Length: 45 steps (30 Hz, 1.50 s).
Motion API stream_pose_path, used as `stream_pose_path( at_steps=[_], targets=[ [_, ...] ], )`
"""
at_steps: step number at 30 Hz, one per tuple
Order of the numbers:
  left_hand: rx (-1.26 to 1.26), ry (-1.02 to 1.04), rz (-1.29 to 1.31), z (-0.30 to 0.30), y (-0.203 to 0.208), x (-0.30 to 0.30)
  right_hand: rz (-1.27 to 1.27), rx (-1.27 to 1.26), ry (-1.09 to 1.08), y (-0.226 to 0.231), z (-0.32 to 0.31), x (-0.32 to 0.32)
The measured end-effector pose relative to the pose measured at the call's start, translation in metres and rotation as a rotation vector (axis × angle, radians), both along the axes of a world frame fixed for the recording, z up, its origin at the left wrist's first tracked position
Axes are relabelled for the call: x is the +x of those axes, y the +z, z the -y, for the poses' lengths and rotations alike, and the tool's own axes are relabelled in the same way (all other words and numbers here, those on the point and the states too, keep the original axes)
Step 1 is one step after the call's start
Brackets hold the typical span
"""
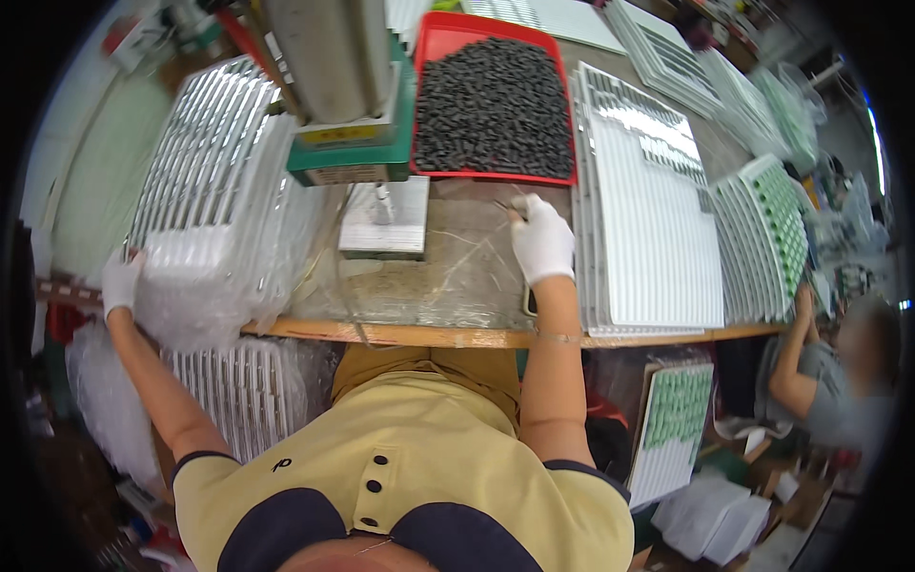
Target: Assemble small black components into metal housings using a bench fixture and organize the finished parts into plastic trays.
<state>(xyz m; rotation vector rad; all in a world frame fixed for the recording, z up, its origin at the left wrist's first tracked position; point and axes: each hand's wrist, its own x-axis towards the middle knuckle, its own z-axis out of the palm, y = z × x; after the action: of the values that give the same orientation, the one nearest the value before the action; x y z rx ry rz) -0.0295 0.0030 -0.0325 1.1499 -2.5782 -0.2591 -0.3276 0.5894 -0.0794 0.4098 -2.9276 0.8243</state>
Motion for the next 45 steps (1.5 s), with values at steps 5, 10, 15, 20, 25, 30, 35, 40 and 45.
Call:
stream_pose_path(
  at_steps=[5,10,15,20,25,30,35,40,45],
  targets=[
    [0.019,0.001,-0.042,-0.019,0.012,-0.018,0.001,0.139,-0.067,0.003,0.031,-0.039],
    [0.081,-0.045,-0.211,-0.011,0.002,0.005,-0.002,0.261,-0.017,-0.009,0.057,-0.061],
    [0.471,-0.212,-0.669,-0.090,0.040,0.009,0.104,0.299,-0.018,-0.008,0.059,-0.069],
    [0.877,-0.398,-0.667,-0.262,0.032,-0.037,0.063,0.271,-0.003,-0.014,0.058,-0.067],
    [0.987,-0.667,-0.367,-0.353,-0.008,-0.141,-0.112,0.001,0.016,0.016,0.026,-0.026],
    [1.015,-0.689,-0.412,-0.386,-0.039,-0.179,-0.061,-0.317,0.201,0.072,-0.008,0.042],
    [0.999,-0.857,-0.515,-0.416,-0.039,-0.185,-0.179,-0.160,0.261,0.085,-0.028,0.061],
    [0.673,-0.998,-0.437,-0.434,-0.034,-0.185,-0.190,0.168,0.294,0.098,-0.044,0.073],
    [1.665,-0.697,-0.251,-0.437,-0.048,-0.179,-0.003,0.088,0.144,0.113,-0.095,0.055]
  ],
)
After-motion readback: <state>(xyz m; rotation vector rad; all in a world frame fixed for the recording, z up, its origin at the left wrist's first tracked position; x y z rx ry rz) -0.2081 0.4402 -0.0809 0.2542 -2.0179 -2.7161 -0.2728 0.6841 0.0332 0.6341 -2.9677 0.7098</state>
